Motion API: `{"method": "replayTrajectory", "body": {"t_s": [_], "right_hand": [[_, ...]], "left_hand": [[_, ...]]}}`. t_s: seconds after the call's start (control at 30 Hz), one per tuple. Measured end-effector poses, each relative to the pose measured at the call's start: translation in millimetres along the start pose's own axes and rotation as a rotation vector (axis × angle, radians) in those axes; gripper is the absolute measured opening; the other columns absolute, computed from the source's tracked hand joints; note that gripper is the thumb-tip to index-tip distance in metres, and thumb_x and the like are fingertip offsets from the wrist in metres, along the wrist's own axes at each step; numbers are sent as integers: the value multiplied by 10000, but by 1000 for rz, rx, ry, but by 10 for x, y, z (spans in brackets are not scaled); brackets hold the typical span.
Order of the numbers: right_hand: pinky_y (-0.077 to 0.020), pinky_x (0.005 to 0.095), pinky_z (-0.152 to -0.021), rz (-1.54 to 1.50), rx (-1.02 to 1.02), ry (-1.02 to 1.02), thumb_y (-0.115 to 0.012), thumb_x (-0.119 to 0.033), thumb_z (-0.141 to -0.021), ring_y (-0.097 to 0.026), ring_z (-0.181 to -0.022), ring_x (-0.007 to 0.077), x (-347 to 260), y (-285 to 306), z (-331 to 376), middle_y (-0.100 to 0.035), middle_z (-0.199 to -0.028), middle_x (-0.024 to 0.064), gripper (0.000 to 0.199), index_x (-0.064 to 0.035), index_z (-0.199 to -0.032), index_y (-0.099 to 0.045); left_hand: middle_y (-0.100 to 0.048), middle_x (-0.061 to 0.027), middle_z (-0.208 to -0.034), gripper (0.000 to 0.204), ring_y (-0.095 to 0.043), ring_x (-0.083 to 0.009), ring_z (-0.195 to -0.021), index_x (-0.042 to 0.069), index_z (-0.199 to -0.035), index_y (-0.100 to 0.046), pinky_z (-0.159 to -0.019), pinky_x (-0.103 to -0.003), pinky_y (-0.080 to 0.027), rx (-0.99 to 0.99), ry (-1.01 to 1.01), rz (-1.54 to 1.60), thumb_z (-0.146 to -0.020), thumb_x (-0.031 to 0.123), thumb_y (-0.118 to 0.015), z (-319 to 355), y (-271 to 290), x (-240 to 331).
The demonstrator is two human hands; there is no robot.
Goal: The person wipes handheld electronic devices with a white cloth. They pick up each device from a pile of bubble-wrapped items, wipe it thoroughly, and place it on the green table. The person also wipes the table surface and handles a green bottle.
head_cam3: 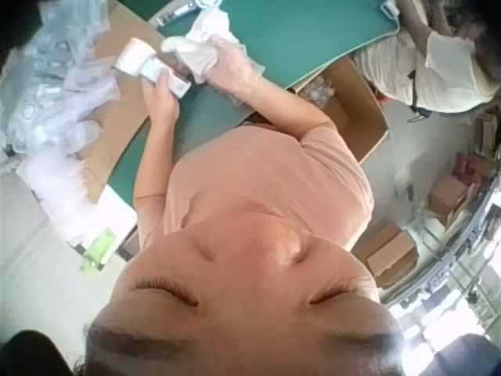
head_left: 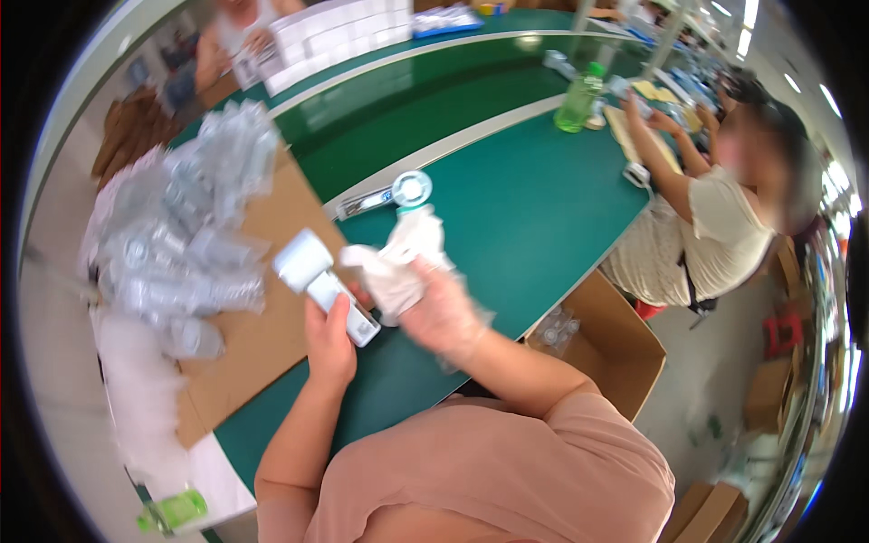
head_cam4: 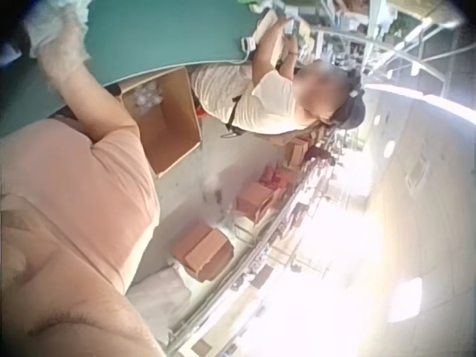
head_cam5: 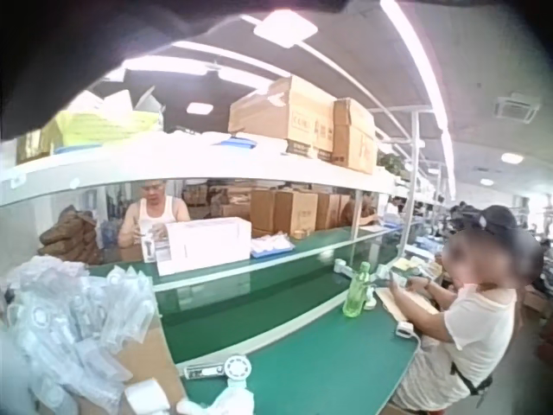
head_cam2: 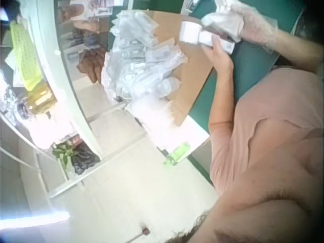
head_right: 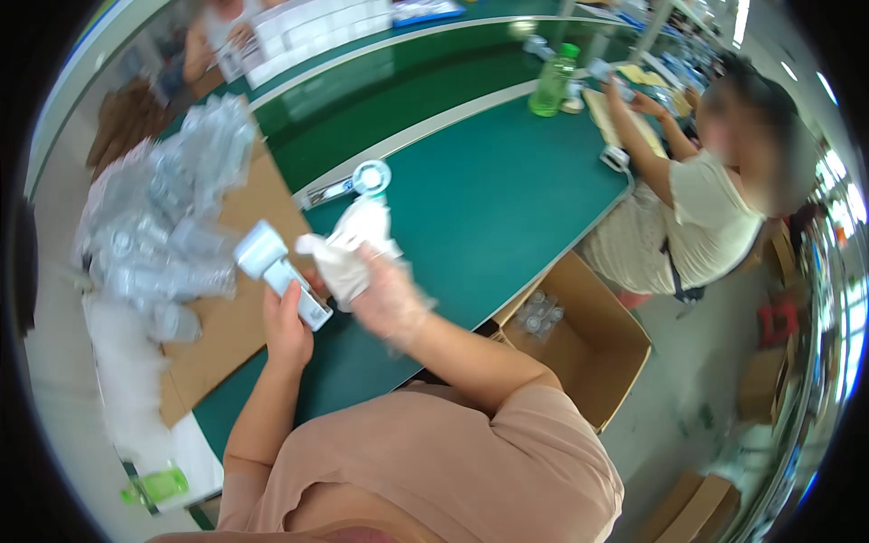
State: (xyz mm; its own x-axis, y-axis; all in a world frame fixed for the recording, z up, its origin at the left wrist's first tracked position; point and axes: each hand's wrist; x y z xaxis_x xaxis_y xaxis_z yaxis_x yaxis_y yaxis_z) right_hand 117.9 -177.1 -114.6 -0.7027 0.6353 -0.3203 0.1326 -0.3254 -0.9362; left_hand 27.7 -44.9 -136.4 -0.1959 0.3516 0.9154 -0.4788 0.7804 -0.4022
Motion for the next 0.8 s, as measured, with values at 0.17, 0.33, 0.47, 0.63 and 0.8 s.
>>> {"method": "replayTrajectory", "body": {"t_s": [0.17, 0.33, 0.47, 0.63, 0.8], "right_hand": [[-358, 430, -1078, 197, 28, 305, -547, -263, -929, -478, -1244, 279, -249, -228, 49, -504, -1330, 126, 511, -31, -1357, -390], [-376, 403, -1033, 1218, -167, 569, -613, -250, -883, -487, -1210, 321, -65, -299, -88, -460, -1340, 186, 590, 15, -1357, -382], [-421, 454, -982, 2095, -718, 590, -717, -221, -766, -515, -1151, 428, 183, -172, -403, -470, -1328, 263, 589, 11, -1268, -514], [-454, 443, -935, 2050, -511, 660, -681, -293, -798, -547, -1106, 423, 322, -252, -585, -492, -1304, 276, 538, -112, -1286, -546], [-477, 448, -840, 2073, -537, 766, -635, -281, -830, -599, -949, 381, 494, -65, -876, -601, -1154, 210, 454, -100, -1240, -559]], "left_hand": [[-591, -167, -1049, 469, -599, -278, -911, 11, -1243, -452, -756, -409, -489, 85, -302, -969, -825, 119, -636, 13, 691, 272], [-541, -215, -1042, 552, -541, -401, -922, 10, -1232, -485, -788, -464, -458, 123, -448, -1506, -724, 116, -674, 72, 596, 314], [-533, -195, -1030, 551, -532, -388, -933, -2, -1202, -507, -808, -457, -443, -11, -455, -1341, -702, 129, -698, 125, 669, 275], [-545, -179, -969, 360, -531, -386, -907, -8, -985, -578, -788, -454, -432, 12, -389, -1366, -697, 161, -711, 170, 813, 274], [-540, -161, -903, 314, -529, -378, -865, 11, -878, -568, -758, -455, -425, 6, -372, -1384, -680, 189, -734, 146, 750, 279]]}}
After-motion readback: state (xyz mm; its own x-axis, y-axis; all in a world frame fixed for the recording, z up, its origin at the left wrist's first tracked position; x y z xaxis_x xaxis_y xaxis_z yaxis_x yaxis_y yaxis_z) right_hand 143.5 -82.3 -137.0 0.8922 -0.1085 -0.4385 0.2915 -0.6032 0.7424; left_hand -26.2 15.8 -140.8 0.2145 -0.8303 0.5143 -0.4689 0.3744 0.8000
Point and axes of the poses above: each hand's wrist, its own z-axis away from the middle knuckle, its own y-axis out of the back of the hand, x = y × z
